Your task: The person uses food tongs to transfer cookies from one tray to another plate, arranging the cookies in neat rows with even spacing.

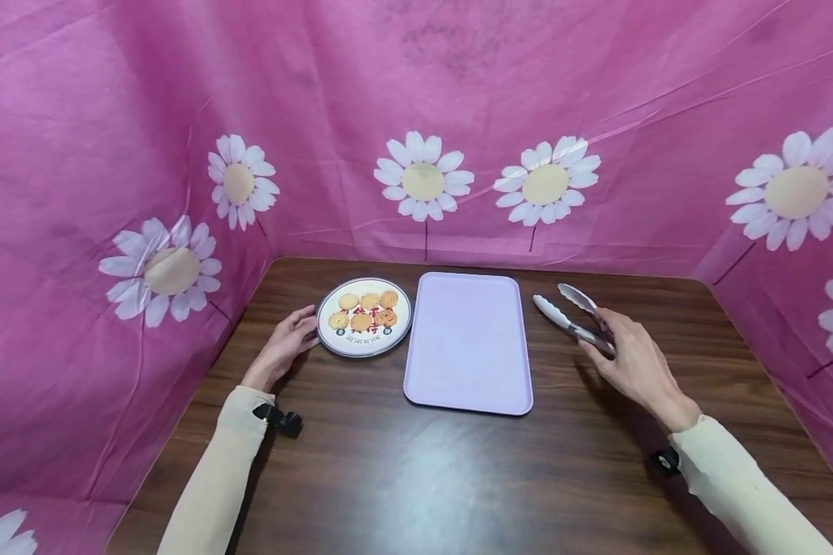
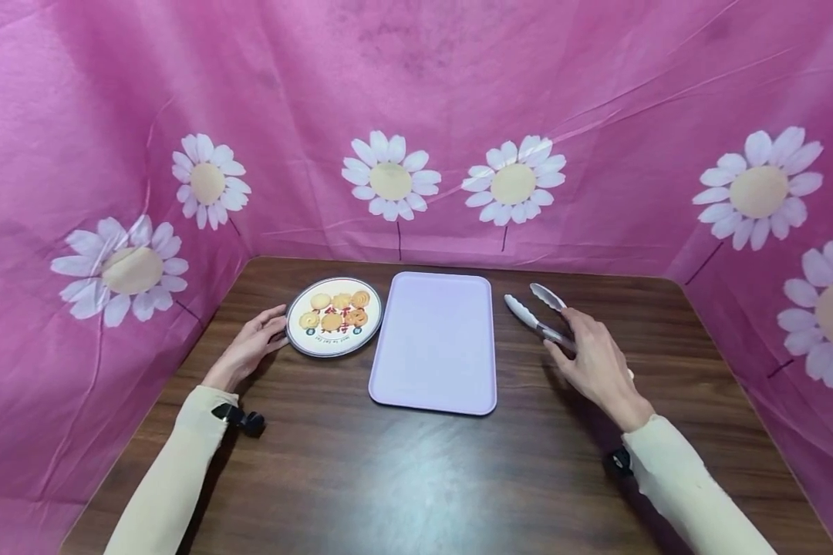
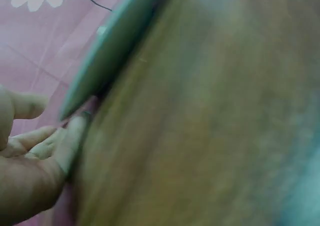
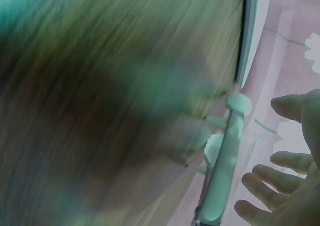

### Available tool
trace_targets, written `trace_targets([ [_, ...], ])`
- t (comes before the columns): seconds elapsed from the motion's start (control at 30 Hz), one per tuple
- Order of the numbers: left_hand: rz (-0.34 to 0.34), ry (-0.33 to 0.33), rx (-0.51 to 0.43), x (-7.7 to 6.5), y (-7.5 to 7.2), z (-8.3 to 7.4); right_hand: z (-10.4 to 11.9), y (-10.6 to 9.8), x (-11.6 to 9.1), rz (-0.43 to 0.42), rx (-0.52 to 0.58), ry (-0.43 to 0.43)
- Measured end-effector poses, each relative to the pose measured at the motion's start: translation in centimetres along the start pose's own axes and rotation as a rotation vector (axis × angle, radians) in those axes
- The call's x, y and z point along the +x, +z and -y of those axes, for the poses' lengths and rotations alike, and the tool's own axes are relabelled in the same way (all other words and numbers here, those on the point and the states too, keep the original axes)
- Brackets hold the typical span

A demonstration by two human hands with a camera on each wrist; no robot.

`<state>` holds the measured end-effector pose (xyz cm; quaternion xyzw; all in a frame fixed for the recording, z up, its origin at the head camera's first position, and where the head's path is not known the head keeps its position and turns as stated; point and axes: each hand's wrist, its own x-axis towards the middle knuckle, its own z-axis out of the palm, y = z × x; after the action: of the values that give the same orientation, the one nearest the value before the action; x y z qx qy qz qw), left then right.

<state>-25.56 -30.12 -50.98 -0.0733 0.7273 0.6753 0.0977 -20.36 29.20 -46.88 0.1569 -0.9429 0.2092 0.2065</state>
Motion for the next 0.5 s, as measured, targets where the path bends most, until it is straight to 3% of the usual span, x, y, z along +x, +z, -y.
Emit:
trace_targets([
  [0.17, 0.053, 0.000, 0.108, -0.7, 0.3, -1.4, 1.4, -0.1, -0.4, -0.017, 0.014, -0.021],
  [0.3, 0.056, 0.020, 0.301, -1.9, 0.8, -2.7, 2.8, -0.1, -0.5, -0.008, 0.021, -0.040],
  [0.4, -0.008, 0.109, 0.531, -3.0, 1.4, -3.7, 3.8, -0.1, -0.5, 0.005, 0.020, -0.066],
  [0.5, -0.106, 0.288, 0.721, -4.0, 2.4, -4.6, 4.7, -0.1, -0.5, 0.023, 0.020, -0.095],
])
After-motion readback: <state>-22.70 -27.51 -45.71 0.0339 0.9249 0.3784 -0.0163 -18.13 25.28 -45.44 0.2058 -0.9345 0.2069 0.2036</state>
